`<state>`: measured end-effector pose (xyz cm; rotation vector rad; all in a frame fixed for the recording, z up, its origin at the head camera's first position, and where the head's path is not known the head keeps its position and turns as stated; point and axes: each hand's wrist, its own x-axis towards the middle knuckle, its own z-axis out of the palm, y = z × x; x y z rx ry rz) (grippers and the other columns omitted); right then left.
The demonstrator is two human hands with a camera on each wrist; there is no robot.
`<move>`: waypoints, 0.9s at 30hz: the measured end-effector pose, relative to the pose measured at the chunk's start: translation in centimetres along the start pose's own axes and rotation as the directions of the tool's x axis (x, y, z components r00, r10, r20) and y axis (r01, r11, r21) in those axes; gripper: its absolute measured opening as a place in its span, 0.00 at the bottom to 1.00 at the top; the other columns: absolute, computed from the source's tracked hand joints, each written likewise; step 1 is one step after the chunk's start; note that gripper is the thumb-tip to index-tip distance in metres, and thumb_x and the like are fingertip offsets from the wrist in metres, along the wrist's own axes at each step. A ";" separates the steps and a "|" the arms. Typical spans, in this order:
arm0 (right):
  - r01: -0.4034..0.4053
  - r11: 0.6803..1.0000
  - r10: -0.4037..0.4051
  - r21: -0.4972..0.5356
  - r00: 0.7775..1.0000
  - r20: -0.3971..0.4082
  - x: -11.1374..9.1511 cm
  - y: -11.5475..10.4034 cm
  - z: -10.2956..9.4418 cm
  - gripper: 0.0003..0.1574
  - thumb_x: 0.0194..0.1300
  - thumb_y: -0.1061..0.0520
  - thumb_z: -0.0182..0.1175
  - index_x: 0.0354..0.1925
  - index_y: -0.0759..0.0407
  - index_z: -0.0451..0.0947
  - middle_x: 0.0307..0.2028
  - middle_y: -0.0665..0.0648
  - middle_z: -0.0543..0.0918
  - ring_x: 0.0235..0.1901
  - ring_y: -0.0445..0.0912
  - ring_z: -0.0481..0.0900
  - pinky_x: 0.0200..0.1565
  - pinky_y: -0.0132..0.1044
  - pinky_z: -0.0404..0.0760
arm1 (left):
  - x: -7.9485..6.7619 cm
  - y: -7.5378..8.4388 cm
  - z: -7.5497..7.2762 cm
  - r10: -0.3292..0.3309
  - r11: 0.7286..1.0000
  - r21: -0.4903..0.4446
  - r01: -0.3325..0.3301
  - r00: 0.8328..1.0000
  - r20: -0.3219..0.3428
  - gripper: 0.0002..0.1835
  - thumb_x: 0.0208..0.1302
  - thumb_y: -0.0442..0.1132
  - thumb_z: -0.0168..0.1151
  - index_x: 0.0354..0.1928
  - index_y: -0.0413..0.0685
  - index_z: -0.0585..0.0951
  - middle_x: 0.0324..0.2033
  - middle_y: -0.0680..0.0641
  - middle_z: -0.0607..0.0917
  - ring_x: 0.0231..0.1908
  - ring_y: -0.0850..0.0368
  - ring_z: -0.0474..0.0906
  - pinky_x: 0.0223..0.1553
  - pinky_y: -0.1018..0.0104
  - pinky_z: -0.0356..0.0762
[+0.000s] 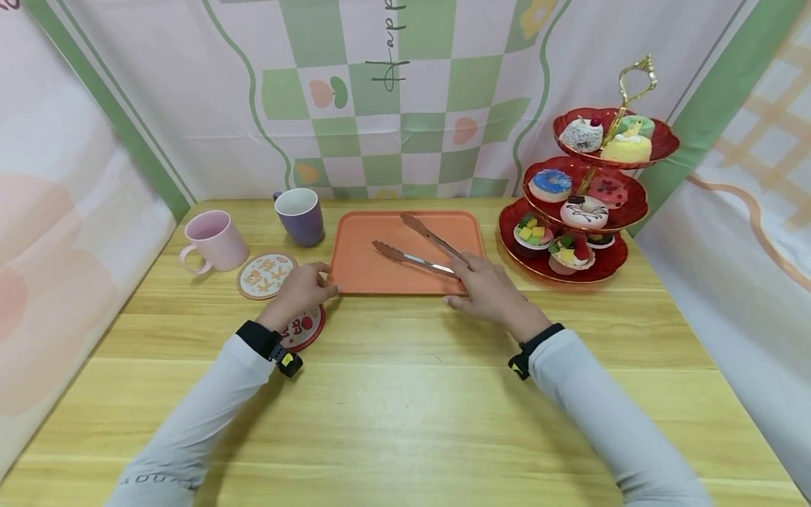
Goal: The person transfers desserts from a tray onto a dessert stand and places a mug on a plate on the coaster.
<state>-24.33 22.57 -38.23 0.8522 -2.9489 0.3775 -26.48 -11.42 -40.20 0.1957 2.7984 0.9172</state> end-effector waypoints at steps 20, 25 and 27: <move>0.048 0.998 -0.050 0.029 0.996 0.080 -4.1 -2.1 0.9 0.41 0.55 0.40 0.65 0.59 0.62 0.71 0.61 0.71 0.65 0.60 0.64 0.62 0.51 0.66 0.63 | -4.3 -0.6 0.5 0.241 0.899 0.362 -0.244 0.969 0.057 0.28 0.49 0.52 0.70 0.52 0.48 0.80 0.47 0.41 0.77 0.45 0.47 0.73 0.41 0.53 0.74; 0.049 0.998 -0.052 0.030 0.993 0.109 -5.1 -2.3 1.5 0.41 0.54 0.40 0.66 0.59 0.61 0.71 0.61 0.71 0.65 0.60 0.65 0.61 0.53 0.67 0.59 | -5.0 -1.5 -0.1 0.193 0.910 0.369 -0.189 0.981 0.026 0.27 0.48 0.51 0.71 0.50 0.48 0.81 0.45 0.41 0.78 0.47 0.46 0.72 0.41 0.51 0.74; 0.059 0.998 -0.060 0.016 0.992 0.115 -5.4 -2.4 1.6 0.41 0.54 0.40 0.66 0.59 0.61 0.71 0.60 0.71 0.66 0.60 0.65 0.62 0.53 0.68 0.58 | -5.1 -2.0 -0.3 0.158 0.926 0.345 -0.154 0.987 0.017 0.26 0.48 0.49 0.71 0.50 0.47 0.81 0.42 0.42 0.79 0.45 0.47 0.72 0.39 0.52 0.74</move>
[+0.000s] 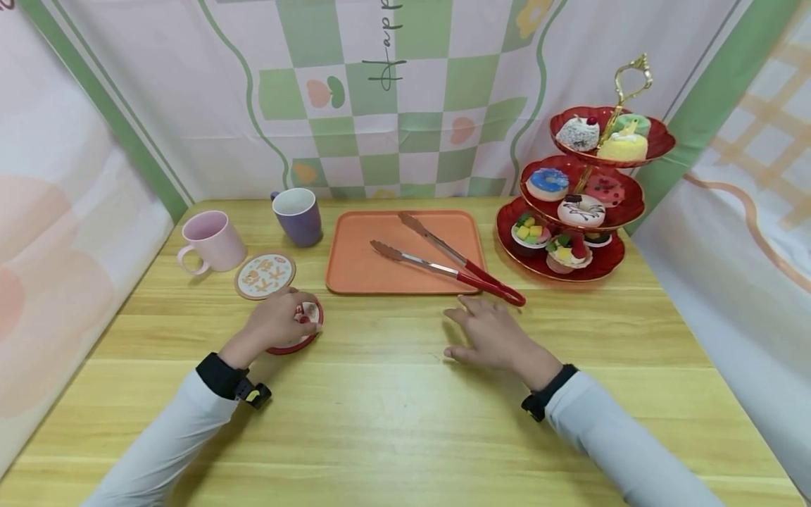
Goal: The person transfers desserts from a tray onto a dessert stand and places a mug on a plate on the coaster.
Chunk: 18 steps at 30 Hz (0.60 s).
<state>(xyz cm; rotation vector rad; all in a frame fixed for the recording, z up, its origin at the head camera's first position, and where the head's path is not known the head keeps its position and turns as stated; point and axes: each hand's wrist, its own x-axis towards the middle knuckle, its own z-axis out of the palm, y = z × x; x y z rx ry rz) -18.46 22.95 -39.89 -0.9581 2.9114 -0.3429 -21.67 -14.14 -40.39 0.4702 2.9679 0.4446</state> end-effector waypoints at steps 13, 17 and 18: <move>0.030 1.000 -0.030 -0.002 0.997 0.074 -0.8 -1.2 0.2 0.41 0.54 0.41 0.66 0.60 0.61 0.70 0.59 0.71 0.68 0.58 0.64 0.65 0.50 0.66 0.63 | -0.6 -2.6 -0.8 -0.125 0.987 -0.084 0.136 0.984 0.128 0.34 0.47 0.41 0.71 0.56 0.32 0.73 0.38 0.40 0.76 0.42 0.46 0.65 0.40 0.56 0.69; 0.028 1.000 -0.028 0.003 0.995 0.097 -0.9 -1.4 0.2 0.41 0.54 0.41 0.66 0.60 0.60 0.70 0.59 0.71 0.67 0.58 0.64 0.65 0.50 0.66 0.63 | -0.3 -2.7 -0.9 -0.142 0.980 -0.118 0.161 0.977 0.156 0.35 0.47 0.40 0.72 0.57 0.33 0.71 0.42 0.39 0.76 0.44 0.44 0.64 0.44 0.52 0.68; 0.029 1.000 -0.029 0.004 0.995 0.099 -0.9 -1.5 0.2 0.41 0.54 0.41 0.66 0.60 0.61 0.70 0.59 0.71 0.67 0.58 0.64 0.65 0.50 0.66 0.63 | -0.1 -2.7 -1.0 -0.153 0.977 -0.122 0.175 0.974 0.168 0.36 0.46 0.40 0.72 0.58 0.34 0.71 0.43 0.39 0.75 0.45 0.43 0.63 0.45 0.52 0.68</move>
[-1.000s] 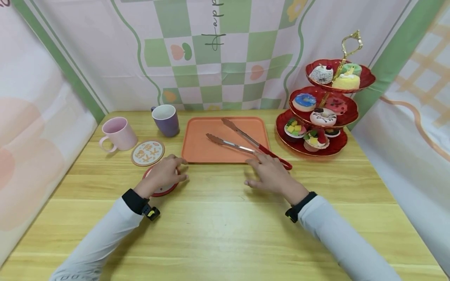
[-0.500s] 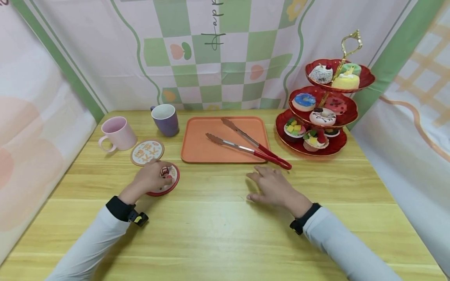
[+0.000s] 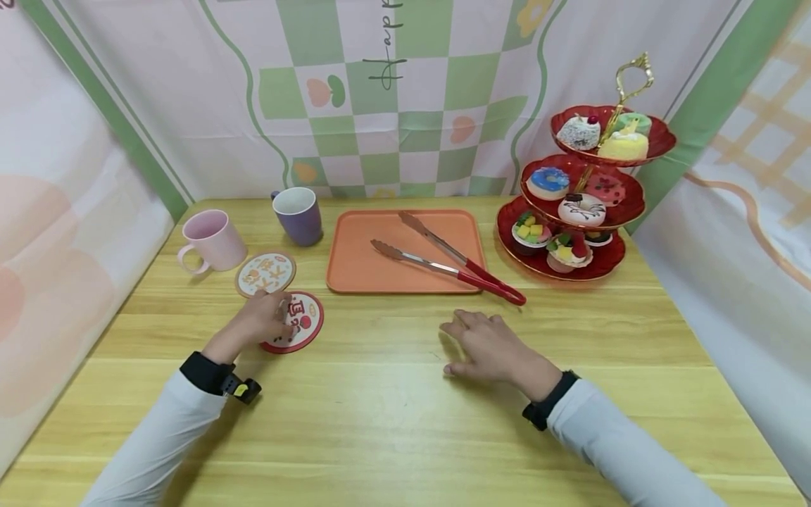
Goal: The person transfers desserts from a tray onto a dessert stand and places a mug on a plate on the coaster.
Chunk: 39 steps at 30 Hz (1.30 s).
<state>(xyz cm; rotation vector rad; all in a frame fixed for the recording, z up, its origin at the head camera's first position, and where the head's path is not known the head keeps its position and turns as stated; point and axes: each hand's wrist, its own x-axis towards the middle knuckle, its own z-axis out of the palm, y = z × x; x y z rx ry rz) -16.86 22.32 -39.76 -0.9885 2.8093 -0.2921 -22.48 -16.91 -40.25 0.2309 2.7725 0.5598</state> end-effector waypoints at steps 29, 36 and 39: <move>0.011 1.000 -0.011 -0.021 1.000 -0.013 0.3 -0.4 0.0 0.40 0.55 0.43 0.66 0.60 0.61 0.70 0.59 0.71 0.68 0.58 0.64 0.65 0.49 0.66 0.64 | 0.7 -2.1 -1.5 -0.039 0.980 -0.196 0.023 0.996 -0.080 0.12 0.61 0.25 0.51 0.48 0.31 0.73 0.36 0.38 0.74 0.34 0.46 0.71 0.29 0.63 0.70; 0.012 1.000 -0.012 -0.010 1.000 -0.021 0.4 -0.3 0.1 0.40 0.55 0.44 0.66 0.60 0.62 0.69 0.58 0.71 0.68 0.57 0.64 0.66 0.49 0.66 0.64 | 0.6 -2.4 -1.4 -0.005 0.976 -0.215 -0.019 0.994 -0.109 0.10 0.62 0.25 0.50 0.45 0.31 0.74 0.34 0.39 0.74 0.33 0.47 0.70 0.29 0.63 0.68; 0.019 1.000 -0.019 -0.004 0.999 -0.049 0.5 -0.1 0.0 0.39 0.55 0.45 0.66 0.60 0.63 0.69 0.57 0.71 0.69 0.57 0.63 0.67 0.49 0.64 0.65 | 0.4 -2.2 -1.6 0.009 0.966 -0.254 -0.041 0.992 -0.126 0.09 0.62 0.25 0.49 0.43 0.33 0.74 0.33 0.39 0.74 0.32 0.48 0.70 0.28 0.64 0.68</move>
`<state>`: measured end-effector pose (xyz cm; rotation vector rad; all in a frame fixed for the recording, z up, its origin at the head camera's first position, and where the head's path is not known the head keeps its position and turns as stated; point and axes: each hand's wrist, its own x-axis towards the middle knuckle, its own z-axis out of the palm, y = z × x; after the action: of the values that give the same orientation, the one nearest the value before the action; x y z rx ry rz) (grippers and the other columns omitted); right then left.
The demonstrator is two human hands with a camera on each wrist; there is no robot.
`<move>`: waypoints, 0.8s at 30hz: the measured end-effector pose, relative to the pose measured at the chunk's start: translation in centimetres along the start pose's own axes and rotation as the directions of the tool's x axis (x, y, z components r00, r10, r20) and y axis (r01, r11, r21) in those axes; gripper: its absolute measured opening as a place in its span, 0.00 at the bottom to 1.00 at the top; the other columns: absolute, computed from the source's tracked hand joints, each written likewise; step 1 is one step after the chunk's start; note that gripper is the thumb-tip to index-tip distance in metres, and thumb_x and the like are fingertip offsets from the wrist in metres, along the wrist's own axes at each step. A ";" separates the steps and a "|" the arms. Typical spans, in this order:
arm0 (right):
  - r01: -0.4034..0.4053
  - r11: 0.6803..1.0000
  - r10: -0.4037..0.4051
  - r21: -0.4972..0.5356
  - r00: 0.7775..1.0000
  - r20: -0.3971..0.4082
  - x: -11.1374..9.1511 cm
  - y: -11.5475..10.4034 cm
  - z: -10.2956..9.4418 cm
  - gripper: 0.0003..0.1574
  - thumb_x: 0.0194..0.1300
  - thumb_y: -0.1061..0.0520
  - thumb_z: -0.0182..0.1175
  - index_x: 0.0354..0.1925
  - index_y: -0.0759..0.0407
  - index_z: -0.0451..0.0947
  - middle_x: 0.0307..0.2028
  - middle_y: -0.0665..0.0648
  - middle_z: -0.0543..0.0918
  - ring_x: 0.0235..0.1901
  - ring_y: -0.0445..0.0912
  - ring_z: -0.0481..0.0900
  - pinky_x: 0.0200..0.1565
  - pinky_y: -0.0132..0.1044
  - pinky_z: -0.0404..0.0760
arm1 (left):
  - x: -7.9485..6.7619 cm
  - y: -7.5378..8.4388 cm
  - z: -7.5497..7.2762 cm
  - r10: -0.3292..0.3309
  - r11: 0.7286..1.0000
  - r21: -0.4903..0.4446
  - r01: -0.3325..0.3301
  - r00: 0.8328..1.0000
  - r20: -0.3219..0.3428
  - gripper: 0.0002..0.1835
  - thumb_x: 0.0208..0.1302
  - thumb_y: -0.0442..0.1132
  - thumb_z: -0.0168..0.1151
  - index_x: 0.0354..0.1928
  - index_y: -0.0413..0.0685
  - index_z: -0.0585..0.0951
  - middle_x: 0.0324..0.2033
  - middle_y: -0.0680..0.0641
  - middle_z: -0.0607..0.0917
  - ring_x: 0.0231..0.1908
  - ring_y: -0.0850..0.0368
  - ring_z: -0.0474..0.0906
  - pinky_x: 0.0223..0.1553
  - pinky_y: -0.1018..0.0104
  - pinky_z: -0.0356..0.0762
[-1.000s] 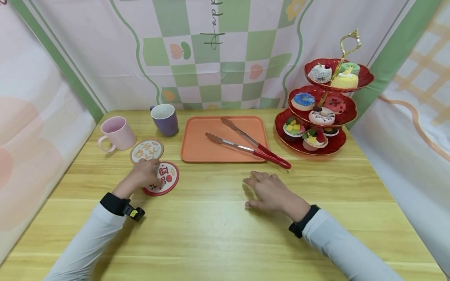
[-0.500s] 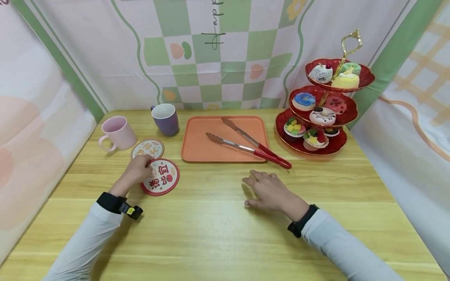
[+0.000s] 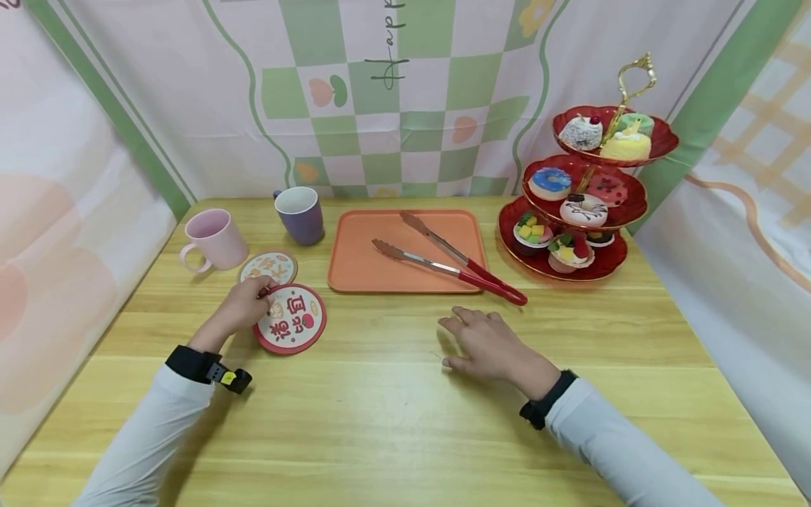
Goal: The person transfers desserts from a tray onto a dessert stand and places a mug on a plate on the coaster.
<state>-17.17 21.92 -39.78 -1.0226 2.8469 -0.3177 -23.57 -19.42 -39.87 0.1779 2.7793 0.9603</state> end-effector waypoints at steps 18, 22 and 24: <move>0.037 0.933 0.016 0.358 0.989 -0.144 0.5 -0.2 0.6 0.32 0.61 0.52 0.63 0.59 0.68 0.69 0.50 0.64 0.77 0.45 0.52 0.78 0.47 0.51 0.75 | -0.5 3.6 2.9 0.127 0.932 -0.344 -0.117 0.992 0.007 0.10 0.64 0.25 0.49 0.46 0.30 0.75 0.35 0.40 0.77 0.37 0.49 0.72 0.37 0.62 0.71; 0.041 0.891 0.031 0.451 0.988 -0.151 0.7 -0.7 0.6 0.30 0.62 0.53 0.62 0.58 0.69 0.69 0.48 0.64 0.78 0.43 0.52 0.79 0.46 0.51 0.75 | -0.8 4.6 4.0 0.127 0.880 -0.468 -0.084 0.990 0.060 0.09 0.65 0.25 0.49 0.46 0.30 0.74 0.34 0.40 0.76 0.34 0.51 0.72 0.31 0.66 0.73; 0.035 0.869 0.042 0.493 0.989 -0.145 0.8 -0.9 0.6 0.29 0.63 0.54 0.62 0.57 0.69 0.69 0.47 0.64 0.79 0.43 0.50 0.80 0.45 0.50 0.76 | -1.0 5.2 4.5 0.123 0.847 -0.529 -0.054 0.988 0.096 0.09 0.66 0.26 0.49 0.46 0.30 0.74 0.34 0.40 0.76 0.33 0.52 0.73 0.29 0.67 0.75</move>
<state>-17.11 20.67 -40.15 -0.9105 2.6544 -1.1017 -21.33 -12.86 -39.99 0.2716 2.3009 1.6276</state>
